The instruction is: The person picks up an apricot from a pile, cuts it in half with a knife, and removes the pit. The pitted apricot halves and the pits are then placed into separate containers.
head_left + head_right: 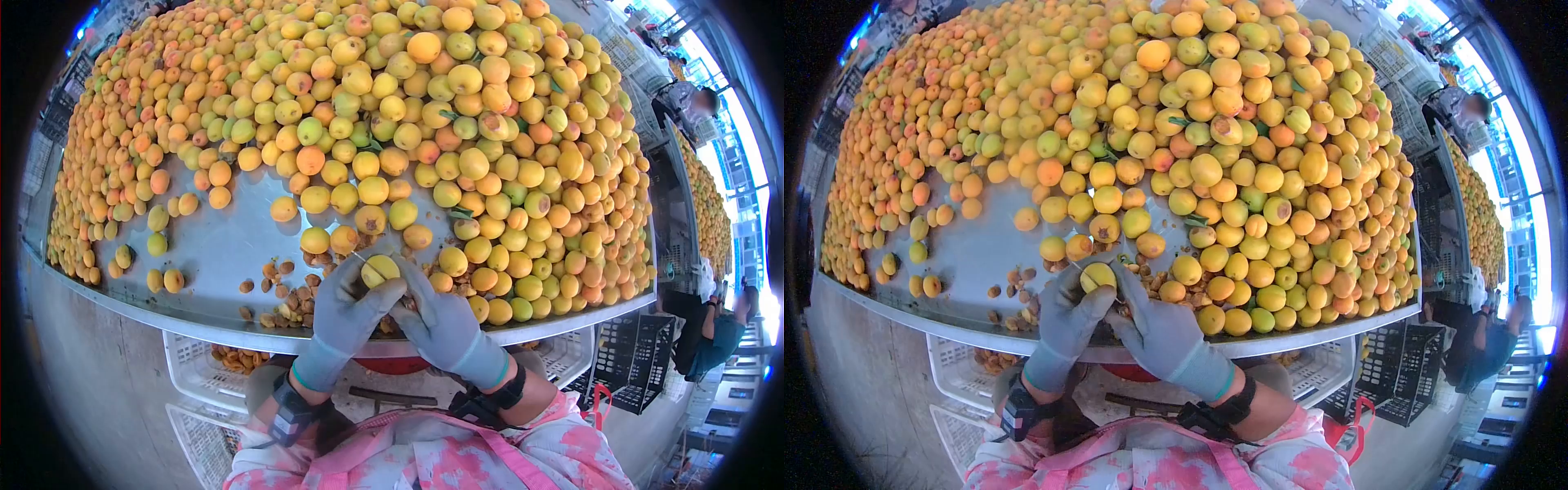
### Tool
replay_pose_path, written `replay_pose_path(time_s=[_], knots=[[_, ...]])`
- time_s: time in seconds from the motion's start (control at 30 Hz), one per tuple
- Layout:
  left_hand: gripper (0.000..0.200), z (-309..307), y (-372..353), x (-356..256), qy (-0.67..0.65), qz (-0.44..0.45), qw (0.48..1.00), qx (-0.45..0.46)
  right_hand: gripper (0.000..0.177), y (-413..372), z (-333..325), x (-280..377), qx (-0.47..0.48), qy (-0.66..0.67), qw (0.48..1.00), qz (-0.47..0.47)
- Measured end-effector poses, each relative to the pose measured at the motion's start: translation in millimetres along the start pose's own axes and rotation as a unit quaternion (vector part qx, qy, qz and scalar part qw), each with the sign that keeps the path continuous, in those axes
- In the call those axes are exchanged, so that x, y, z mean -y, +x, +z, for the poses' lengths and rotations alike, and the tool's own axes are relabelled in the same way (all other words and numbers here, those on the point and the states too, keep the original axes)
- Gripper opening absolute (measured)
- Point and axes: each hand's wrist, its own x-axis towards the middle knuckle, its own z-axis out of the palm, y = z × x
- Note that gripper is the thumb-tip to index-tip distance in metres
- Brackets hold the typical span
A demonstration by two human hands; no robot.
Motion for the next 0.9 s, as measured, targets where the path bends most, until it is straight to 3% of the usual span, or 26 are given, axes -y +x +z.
replay_pose_path(time_s=[0.13,0.23,0.33,0.4,0.6,0.73,0.8,0.9], knots=[[0.043,3.1,3.3,11.6,-0.084,0.011,0.996,0.002,0.069,4.1,8.9,-10.9,-0.085,-0.006,0.996,-0.035],[0.046,6.1,0.8,10.4,-0.198,-0.057,0.978,-0.038,0.07,5.2,8.8,-9.4,-0.094,0.002,0.995,-0.036],[0.047,-0.6,0.2,7.6,-0.198,-0.077,0.977,-0.014,0.071,5.0,4.6,-7.3,-0.075,-0.012,0.996,-0.037],[0.048,-1.4,-1.4,-4.7,0.008,0.011,1.0,-0.002,0.07,5.6,5.6,-8.3,-0.061,-0.026,0.997,-0.035],[0.046,-3.9,-1.0,-2.9,-0.072,-0.002,0.997,-0.002,0.071,10.5,11.8,-13.9,-0.045,-0.006,0.998,-0.053],[0.038,1.9,-0.3,4.5,-0.034,0.034,0.999,-0.006,0.07,7.9,5.0,-1.7,-0.041,-0.016,0.998,-0.041],[0.032,0.1,-1.4,3.7,-0.042,-0.006,0.999,-0.004,0.069,8.8,3.0,-0.3,-0.02,-0.016,0.999,-0.038],[0.029,3.0,0.2,-5.5,-0.01,-0.02,1.0,-0.008,0.071,10.1,4.6,-2.6,-0.067,-0.008,0.995,-0.074]])
